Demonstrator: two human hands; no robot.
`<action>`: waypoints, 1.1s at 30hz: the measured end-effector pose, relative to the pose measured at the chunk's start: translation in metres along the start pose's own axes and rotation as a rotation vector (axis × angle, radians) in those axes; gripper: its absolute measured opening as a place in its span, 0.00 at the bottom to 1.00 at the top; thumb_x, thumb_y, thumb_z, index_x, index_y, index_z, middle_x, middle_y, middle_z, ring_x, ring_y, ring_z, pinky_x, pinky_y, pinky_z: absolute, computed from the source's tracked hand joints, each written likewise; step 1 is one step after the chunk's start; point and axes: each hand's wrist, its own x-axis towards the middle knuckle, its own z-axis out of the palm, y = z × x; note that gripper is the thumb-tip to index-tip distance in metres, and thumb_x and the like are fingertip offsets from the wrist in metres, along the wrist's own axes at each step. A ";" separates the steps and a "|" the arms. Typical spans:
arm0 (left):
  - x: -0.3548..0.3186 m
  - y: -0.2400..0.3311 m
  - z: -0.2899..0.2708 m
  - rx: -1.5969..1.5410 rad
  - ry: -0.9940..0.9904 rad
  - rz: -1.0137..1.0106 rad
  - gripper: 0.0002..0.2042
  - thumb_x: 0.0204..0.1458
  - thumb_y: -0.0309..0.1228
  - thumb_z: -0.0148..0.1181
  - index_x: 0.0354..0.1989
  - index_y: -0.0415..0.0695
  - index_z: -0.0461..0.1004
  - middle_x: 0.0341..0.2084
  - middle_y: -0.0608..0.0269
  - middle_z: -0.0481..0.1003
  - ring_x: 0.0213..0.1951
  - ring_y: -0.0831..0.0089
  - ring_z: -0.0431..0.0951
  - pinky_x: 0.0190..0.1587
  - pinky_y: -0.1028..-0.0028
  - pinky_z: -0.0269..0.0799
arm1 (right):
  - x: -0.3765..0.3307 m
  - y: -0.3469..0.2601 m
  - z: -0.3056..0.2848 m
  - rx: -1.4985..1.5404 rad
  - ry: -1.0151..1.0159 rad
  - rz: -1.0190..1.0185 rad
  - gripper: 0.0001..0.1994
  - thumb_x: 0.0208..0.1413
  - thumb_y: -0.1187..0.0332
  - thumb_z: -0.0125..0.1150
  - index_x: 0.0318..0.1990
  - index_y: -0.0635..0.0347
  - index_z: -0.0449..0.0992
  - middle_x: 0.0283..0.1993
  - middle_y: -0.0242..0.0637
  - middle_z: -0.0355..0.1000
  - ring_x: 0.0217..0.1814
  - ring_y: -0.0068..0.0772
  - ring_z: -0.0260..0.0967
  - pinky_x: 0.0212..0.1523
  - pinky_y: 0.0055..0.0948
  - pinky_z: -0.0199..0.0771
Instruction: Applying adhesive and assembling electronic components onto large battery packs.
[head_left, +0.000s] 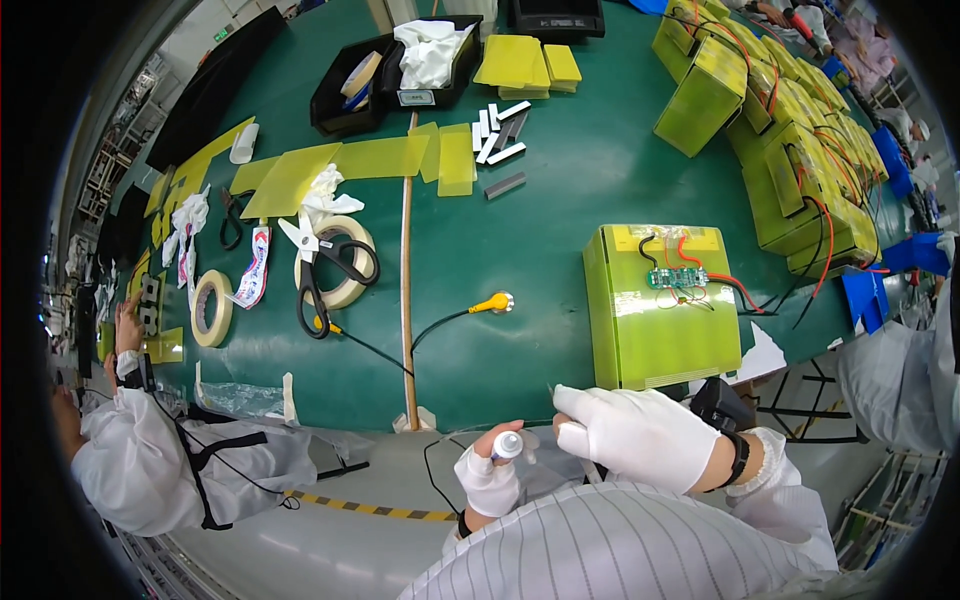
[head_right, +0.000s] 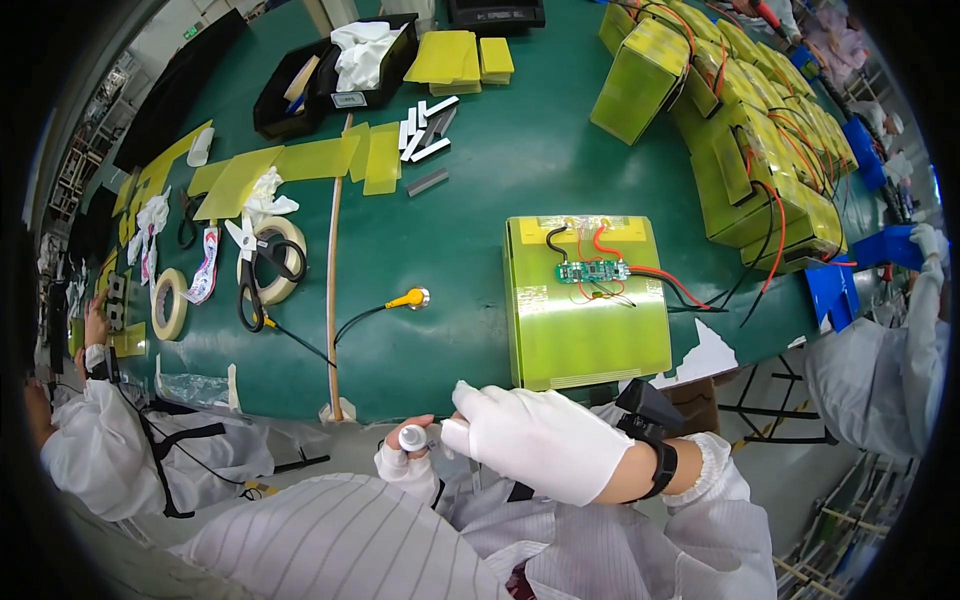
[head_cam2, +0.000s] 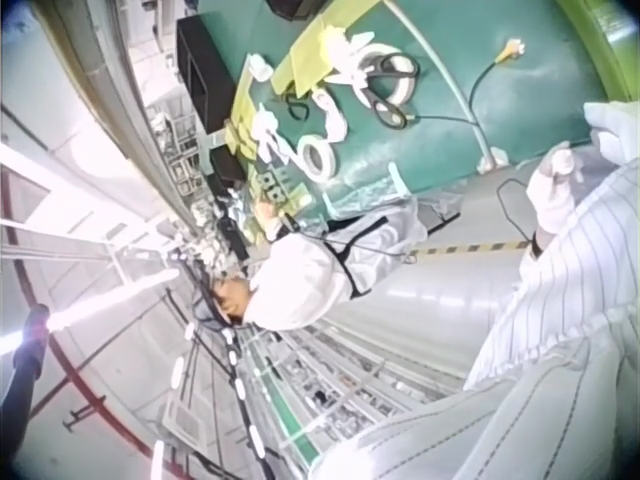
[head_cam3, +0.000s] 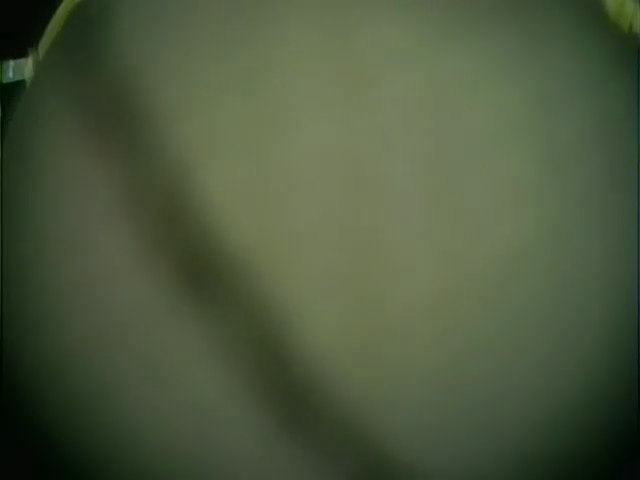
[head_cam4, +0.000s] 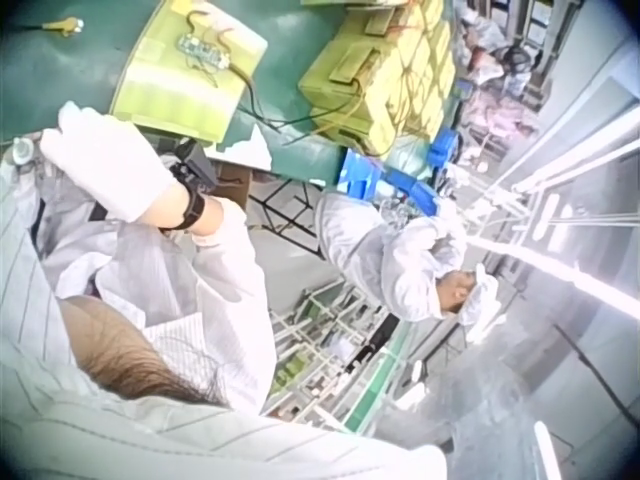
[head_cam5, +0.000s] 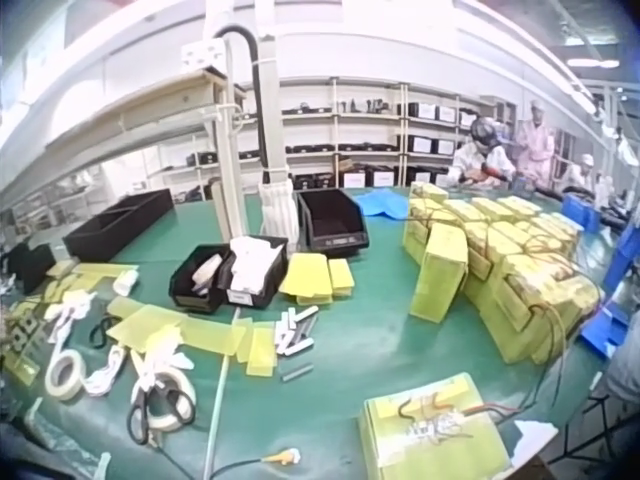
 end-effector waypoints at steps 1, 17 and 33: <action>0.000 -0.001 0.000 -0.012 0.002 0.001 0.08 0.58 0.26 0.54 0.44 0.39 0.75 0.38 0.58 0.80 0.37 0.69 0.79 0.42 0.73 0.73 | 0.000 -0.002 -0.002 0.013 0.028 0.025 0.06 0.53 0.72 0.52 0.35 0.62 0.63 0.32 0.42 0.63 0.34 0.40 0.70 0.29 0.37 0.72; -0.001 -0.029 -0.007 0.024 -0.261 0.021 0.16 0.48 0.14 0.56 0.46 0.41 0.76 0.28 0.58 0.79 0.29 0.68 0.80 0.35 0.74 0.74 | -0.049 0.009 0.035 1.033 0.732 0.104 0.10 0.45 0.81 0.70 0.35 0.61 0.77 0.40 0.45 0.79 0.42 0.34 0.79 0.43 0.31 0.80; 0.015 0.009 0.003 0.295 -0.215 0.255 0.18 0.44 0.13 0.58 0.45 0.40 0.76 0.28 0.57 0.79 0.28 0.65 0.80 0.33 0.74 0.74 | -0.049 0.016 0.028 0.870 0.589 0.013 0.14 0.44 0.75 0.74 0.40 0.58 0.77 0.39 0.39 0.80 0.39 0.37 0.80 0.38 0.27 0.79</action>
